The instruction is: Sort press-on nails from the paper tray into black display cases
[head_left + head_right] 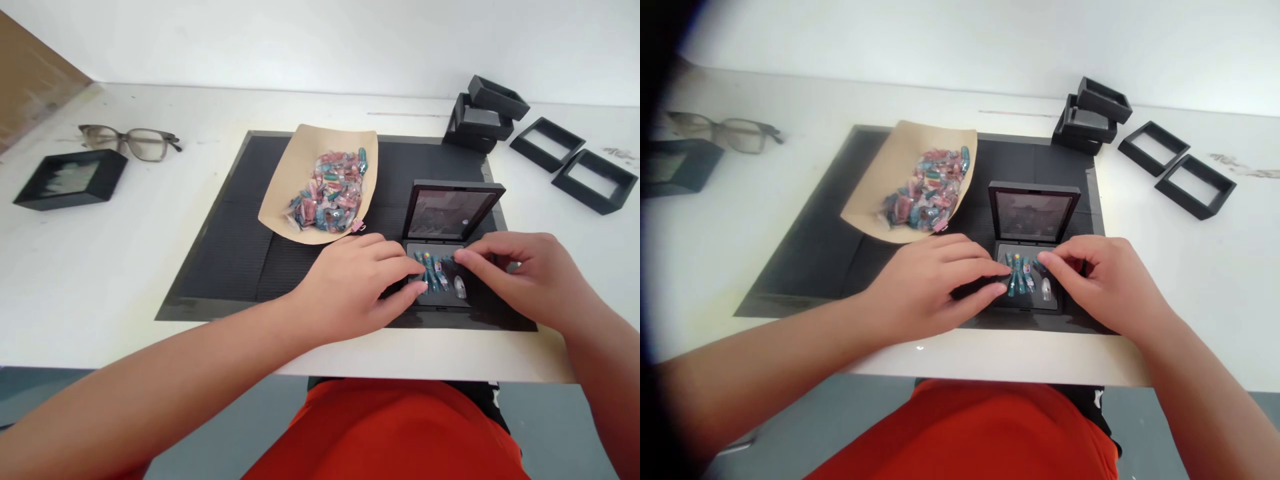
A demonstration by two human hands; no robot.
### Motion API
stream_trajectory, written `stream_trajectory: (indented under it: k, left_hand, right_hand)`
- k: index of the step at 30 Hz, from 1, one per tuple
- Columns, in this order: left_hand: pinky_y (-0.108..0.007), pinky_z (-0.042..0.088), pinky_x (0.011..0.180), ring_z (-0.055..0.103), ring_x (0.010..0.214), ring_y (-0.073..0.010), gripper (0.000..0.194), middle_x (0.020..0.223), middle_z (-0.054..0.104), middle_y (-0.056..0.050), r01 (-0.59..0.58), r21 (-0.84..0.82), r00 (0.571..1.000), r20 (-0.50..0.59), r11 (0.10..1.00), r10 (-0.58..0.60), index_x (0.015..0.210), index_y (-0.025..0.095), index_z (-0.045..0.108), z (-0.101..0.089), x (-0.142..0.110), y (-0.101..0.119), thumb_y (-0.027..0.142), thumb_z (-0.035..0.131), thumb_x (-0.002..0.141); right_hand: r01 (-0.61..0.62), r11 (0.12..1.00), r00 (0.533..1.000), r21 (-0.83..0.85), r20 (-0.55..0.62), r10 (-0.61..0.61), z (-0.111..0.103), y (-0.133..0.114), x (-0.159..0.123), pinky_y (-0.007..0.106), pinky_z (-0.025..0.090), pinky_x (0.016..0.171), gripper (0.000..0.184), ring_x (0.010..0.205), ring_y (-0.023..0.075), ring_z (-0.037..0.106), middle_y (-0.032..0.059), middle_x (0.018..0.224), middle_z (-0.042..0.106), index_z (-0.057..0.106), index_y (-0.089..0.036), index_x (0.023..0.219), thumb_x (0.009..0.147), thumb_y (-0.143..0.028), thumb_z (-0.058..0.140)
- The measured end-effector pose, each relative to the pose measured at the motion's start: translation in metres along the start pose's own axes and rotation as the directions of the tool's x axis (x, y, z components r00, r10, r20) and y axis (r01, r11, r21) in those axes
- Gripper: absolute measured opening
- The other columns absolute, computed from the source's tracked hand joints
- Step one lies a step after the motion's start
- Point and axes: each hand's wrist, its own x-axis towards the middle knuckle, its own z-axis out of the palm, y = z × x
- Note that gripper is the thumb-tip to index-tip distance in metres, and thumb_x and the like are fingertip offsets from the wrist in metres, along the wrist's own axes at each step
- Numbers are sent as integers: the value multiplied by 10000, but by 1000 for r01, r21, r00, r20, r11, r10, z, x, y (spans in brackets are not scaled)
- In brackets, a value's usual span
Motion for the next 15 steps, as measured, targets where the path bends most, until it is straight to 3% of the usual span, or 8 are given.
stream_trajectory:
  k: [5,11,15]
  left_hand:
    - [-319,523,704,740,835,-185,236,972,832,-10,3,-8,1000,-8,1000,-3,1110,187,839,-1,0,0,323,646,1107]
    - [-310,530,714,749,847,-178,256,976,839,-6,19,-5,1000,23,1000,-19,1127,213,838,0,0,0,353,623,1119]
    - [-315,546,731,755,858,-181,262,989,842,-11,24,-12,999,38,1000,-24,1132,210,839,-1,0,0,353,620,1119]
  right_hand:
    - [-197,978,973,73,-108,204,-3,4,-4,310,286,359,474,378,114,403,-18,534,615,850,-280,770,1008,-657,689]
    - [-61,998,997,33,53,59,-5,5,-4,310,356,418,551,463,141,462,-27,535,553,823,-285,763,1086,-663,584]
    - [-36,997,993,70,118,27,-5,0,-2,316,424,450,618,505,157,529,-3,598,637,778,-270,721,1101,-687,525]
